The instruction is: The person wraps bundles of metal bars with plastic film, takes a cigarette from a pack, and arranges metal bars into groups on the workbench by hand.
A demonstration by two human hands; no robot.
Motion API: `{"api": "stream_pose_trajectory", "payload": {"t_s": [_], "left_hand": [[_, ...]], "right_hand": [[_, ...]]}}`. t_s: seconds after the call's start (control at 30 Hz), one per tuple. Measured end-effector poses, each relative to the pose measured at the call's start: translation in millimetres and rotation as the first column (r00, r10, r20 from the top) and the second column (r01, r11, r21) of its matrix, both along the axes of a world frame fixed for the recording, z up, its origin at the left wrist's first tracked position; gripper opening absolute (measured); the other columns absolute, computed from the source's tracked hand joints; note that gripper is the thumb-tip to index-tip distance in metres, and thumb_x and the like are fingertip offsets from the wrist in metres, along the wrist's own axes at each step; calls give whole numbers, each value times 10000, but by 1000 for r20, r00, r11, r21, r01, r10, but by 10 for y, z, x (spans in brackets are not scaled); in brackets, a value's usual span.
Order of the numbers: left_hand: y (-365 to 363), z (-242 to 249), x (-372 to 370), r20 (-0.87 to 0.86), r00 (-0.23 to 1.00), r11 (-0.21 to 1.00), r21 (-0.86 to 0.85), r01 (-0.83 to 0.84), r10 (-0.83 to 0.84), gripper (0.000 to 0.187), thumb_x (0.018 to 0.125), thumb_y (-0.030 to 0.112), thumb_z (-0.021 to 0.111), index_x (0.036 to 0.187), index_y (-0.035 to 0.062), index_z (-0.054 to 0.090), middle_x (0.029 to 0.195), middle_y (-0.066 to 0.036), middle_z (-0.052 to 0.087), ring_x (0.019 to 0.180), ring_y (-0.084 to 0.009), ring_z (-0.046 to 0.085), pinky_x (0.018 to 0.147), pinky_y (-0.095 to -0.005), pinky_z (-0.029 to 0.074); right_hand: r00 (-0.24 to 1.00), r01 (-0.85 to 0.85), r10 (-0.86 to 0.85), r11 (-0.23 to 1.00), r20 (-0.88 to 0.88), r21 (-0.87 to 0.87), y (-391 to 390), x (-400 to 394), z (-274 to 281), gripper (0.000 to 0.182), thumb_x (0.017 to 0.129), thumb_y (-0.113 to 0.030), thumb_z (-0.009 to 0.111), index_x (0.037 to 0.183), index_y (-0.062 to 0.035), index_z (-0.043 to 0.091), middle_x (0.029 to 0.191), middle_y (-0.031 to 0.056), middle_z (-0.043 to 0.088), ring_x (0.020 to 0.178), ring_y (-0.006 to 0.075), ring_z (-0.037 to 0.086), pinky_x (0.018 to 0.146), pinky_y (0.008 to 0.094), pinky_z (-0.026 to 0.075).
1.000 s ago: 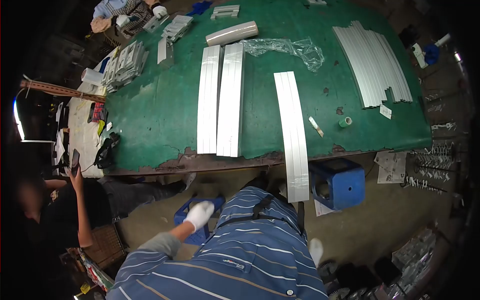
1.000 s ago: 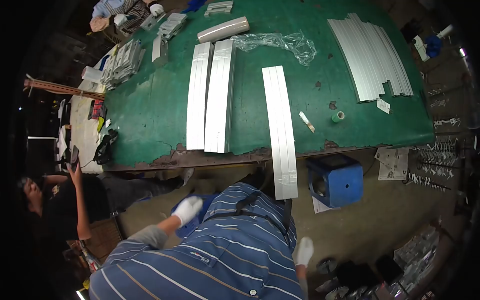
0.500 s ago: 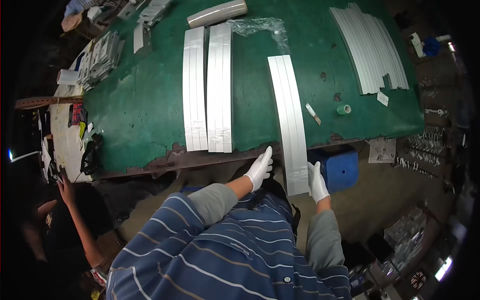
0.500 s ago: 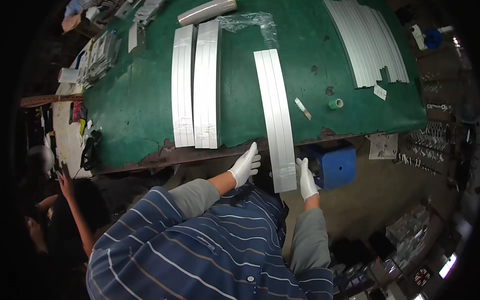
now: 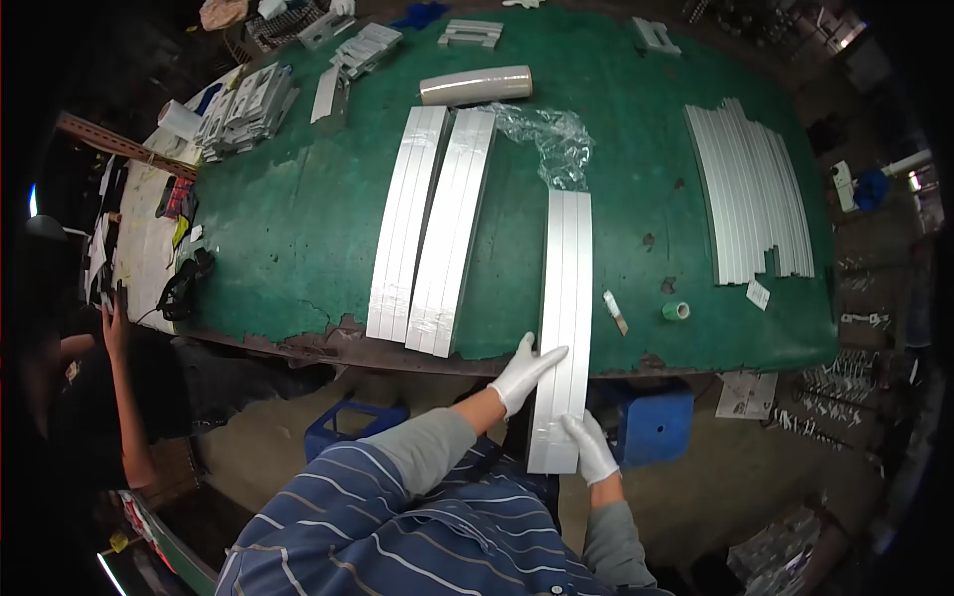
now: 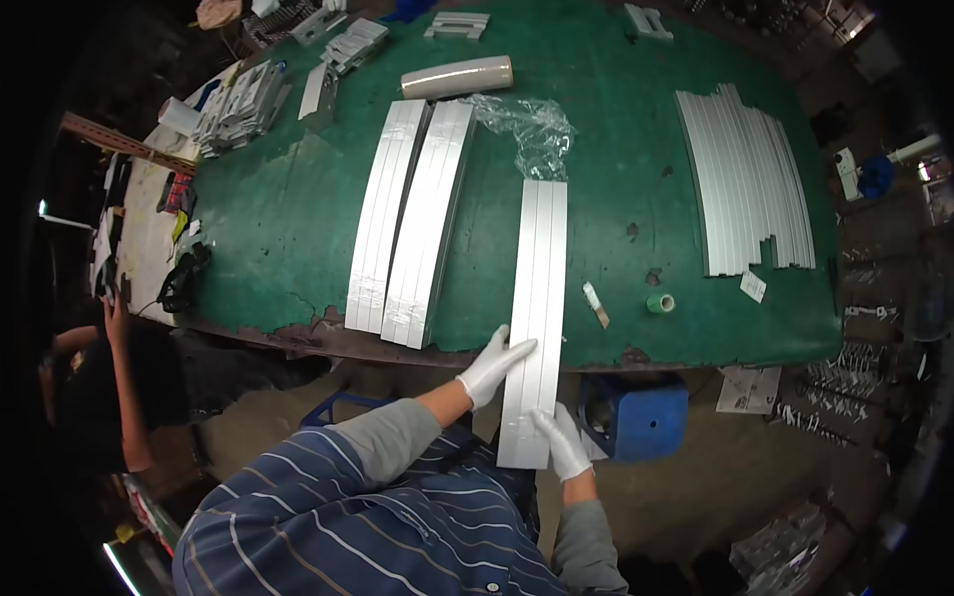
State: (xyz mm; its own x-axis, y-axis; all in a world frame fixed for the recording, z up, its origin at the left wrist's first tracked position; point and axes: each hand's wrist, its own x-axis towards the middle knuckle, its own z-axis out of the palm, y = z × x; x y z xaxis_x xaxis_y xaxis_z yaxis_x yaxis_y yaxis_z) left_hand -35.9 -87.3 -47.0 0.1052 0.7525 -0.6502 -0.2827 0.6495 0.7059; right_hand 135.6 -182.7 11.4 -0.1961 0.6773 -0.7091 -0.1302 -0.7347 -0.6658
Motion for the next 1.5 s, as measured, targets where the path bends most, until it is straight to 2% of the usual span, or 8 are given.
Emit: {"api": "stream_pose_trajectory", "payload": {"t_s": [0.37,0.57,0.87,1.03,1.23,1.37,1.47,1.5], "left_hand": [[348,423,13,337,932,991,-47,-124,133,491,932,261,690,1251,-86,553,1085,-183,662,1015,-216,646,875,-296,524],[430,1020,120,372,927,963,236,-129,33,584,868,222,753,1304,-77,504,1177,-190,630,1074,-219,620,960,-317,491],[892,2245,-147,11,1000,747,665,-1,-8,913,685,214,869,1404,-27,360,1338,-199,482,1212,-272,527,1081,-388,400],[989,2468,-395,-263,965,573,787,228,-23,978,630,218,892,1414,-4,352,1327,-179,484,1210,-288,523,1097,-393,384],[986,2275,-479,-281,959,570,784,246,-28,987,535,153,915,1371,-4,415,1275,-143,553,1184,-265,562,1062,-368,433],[931,2454,-636,-283,958,567,781,262,-53,945,534,146,907,1348,5,446,1244,-132,567,1142,-258,580,1018,-355,468],[932,2534,-668,-306,946,542,780,313,-105,1008,541,155,914,1382,-12,384,1277,-156,532,1174,-276,561,1050,-373,449],[917,2551,-661,-315,941,524,784,333,-126,1040,544,160,917,1399,-20,353,1294,-168,515,1190,-286,551,1066,-382,440]], "right_hand": [[996,-74,81,984,-35,161,336,159,143,708,851,-169,711,1457,51,417,1339,223,568,1188,288,574,1036,334,429],[989,-111,137,942,-62,316,1191,189,644,717,795,-52,730,1449,18,444,1268,178,635,1093,241,636,949,295,490],[944,-283,313,611,103,739,1878,31,1190,754,741,-95,814,1419,-38,487,1289,159,620,1158,279,613,999,352,487],[838,-546,321,499,442,673,1971,-87,1307,810,707,-127,850,1423,-41,482,1320,156,616,1188,293,616,1019,369,489],[909,-416,295,631,294,655,1870,-150,615,863,669,-177,886,1418,-34,482,1338,154,615,1196,296,620,1029,379,490],[766,-639,296,443,571,628,1823,-104,535,898,667,-230,894,1436,-35,473,1389,141,587,1248,271,592,1070,361,465],[776,-630,409,533,479,565,1775,-302,1823,1028,687,-366,892,1513,-32,380,1518,213,446,1383,339,466,1132,425,400],[907,-414,271,447,321,793,1783,-326,2034,1112,680,-458,882,1539,-27,321,1553,254,359,1427,384,382,1152,468,359]]}}
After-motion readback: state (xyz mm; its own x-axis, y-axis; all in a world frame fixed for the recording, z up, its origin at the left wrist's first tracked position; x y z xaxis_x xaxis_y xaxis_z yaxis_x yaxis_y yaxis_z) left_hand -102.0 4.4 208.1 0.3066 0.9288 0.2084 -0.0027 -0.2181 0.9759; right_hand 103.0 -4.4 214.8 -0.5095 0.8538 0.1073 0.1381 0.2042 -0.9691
